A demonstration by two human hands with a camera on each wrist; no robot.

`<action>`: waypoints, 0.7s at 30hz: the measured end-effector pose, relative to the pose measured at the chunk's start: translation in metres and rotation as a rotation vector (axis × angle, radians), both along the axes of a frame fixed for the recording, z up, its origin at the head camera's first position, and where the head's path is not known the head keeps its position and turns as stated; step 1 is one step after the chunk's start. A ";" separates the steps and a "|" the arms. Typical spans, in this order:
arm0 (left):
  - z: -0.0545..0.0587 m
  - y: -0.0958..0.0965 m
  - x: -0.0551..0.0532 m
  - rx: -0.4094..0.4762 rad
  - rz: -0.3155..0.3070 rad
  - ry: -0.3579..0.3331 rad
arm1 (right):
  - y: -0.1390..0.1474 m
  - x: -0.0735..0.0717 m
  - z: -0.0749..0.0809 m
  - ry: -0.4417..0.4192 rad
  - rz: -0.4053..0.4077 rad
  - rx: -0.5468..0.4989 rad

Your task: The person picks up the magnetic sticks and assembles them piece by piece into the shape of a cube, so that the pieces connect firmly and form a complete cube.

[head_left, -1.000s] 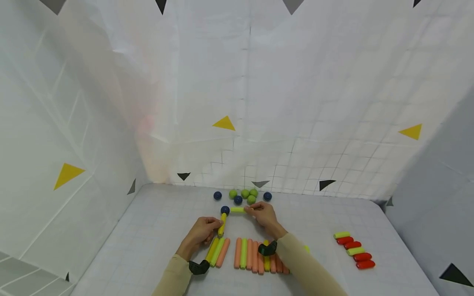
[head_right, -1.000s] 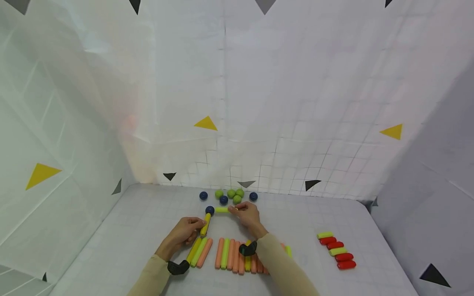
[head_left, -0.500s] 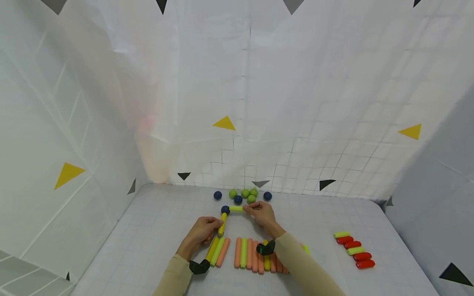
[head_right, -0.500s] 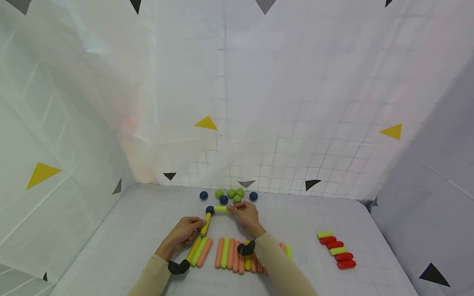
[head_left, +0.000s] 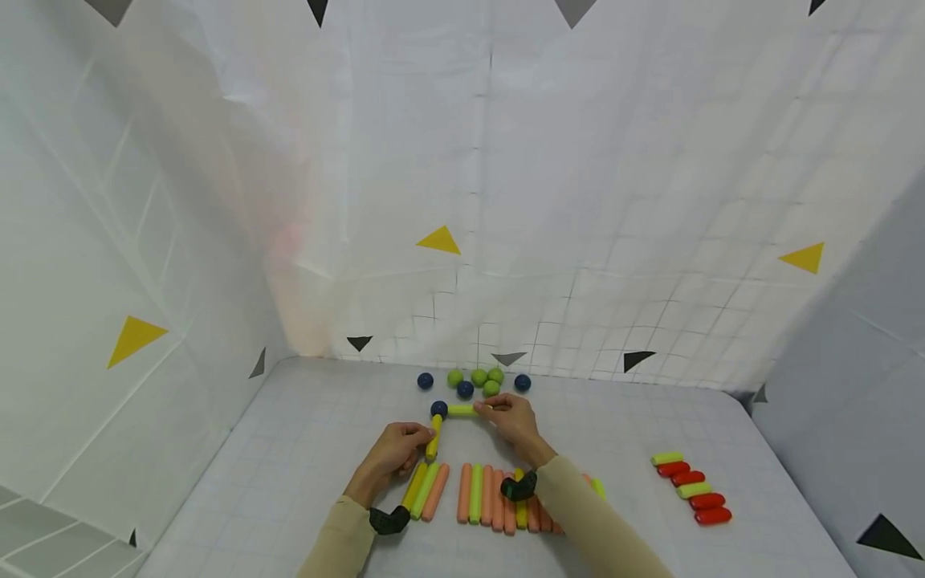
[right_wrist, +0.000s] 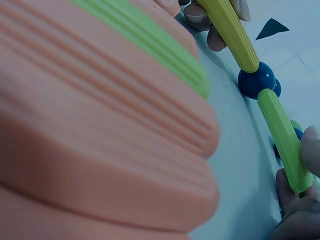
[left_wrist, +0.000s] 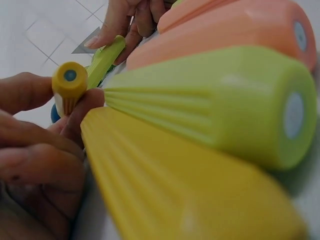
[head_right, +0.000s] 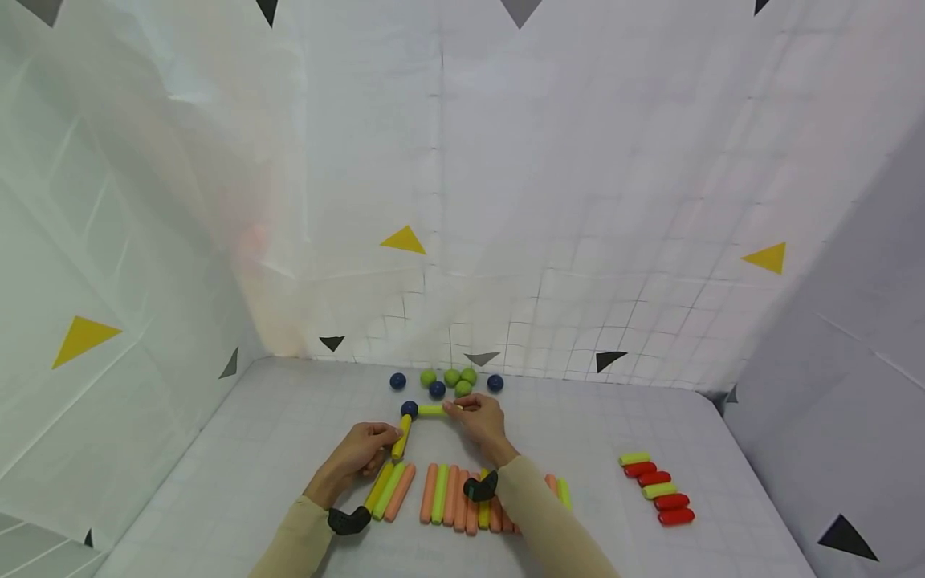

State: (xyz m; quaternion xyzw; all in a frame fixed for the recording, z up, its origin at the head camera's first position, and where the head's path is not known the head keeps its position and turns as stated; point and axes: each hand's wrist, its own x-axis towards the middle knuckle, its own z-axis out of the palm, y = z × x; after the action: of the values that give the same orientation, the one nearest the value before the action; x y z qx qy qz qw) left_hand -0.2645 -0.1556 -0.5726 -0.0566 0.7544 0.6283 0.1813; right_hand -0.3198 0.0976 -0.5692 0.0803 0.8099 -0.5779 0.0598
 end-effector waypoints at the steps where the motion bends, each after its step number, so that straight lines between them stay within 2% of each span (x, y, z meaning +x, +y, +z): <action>1: 0.000 0.000 0.000 -0.003 0.002 0.001 | 0.000 0.000 0.000 0.005 0.001 -0.002; 10: 0.000 -0.001 -0.001 -0.004 0.010 0.016 | -0.005 -0.001 -0.001 0.033 -0.032 -0.005; 12: 0.000 -0.001 -0.001 -0.002 0.013 0.022 | -0.007 -0.002 -0.001 0.065 -0.033 0.015; 16: 0.001 -0.001 0.000 0.001 0.012 0.028 | -0.009 -0.005 -0.003 0.206 -0.009 0.081; 19: 0.000 0.001 0.000 -0.002 0.012 0.030 | -0.009 -0.009 0.000 0.349 0.069 0.193; 21: 0.000 0.002 0.000 -0.009 0.016 0.031 | -0.009 -0.013 0.005 0.429 0.132 0.311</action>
State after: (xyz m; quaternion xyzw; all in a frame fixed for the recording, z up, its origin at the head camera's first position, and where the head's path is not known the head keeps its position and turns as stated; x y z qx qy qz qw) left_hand -0.2644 -0.1536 -0.5722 -0.0536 0.7595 0.6271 0.1645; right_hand -0.3330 0.0888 -0.5646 -0.0887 0.8867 -0.4450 -0.0884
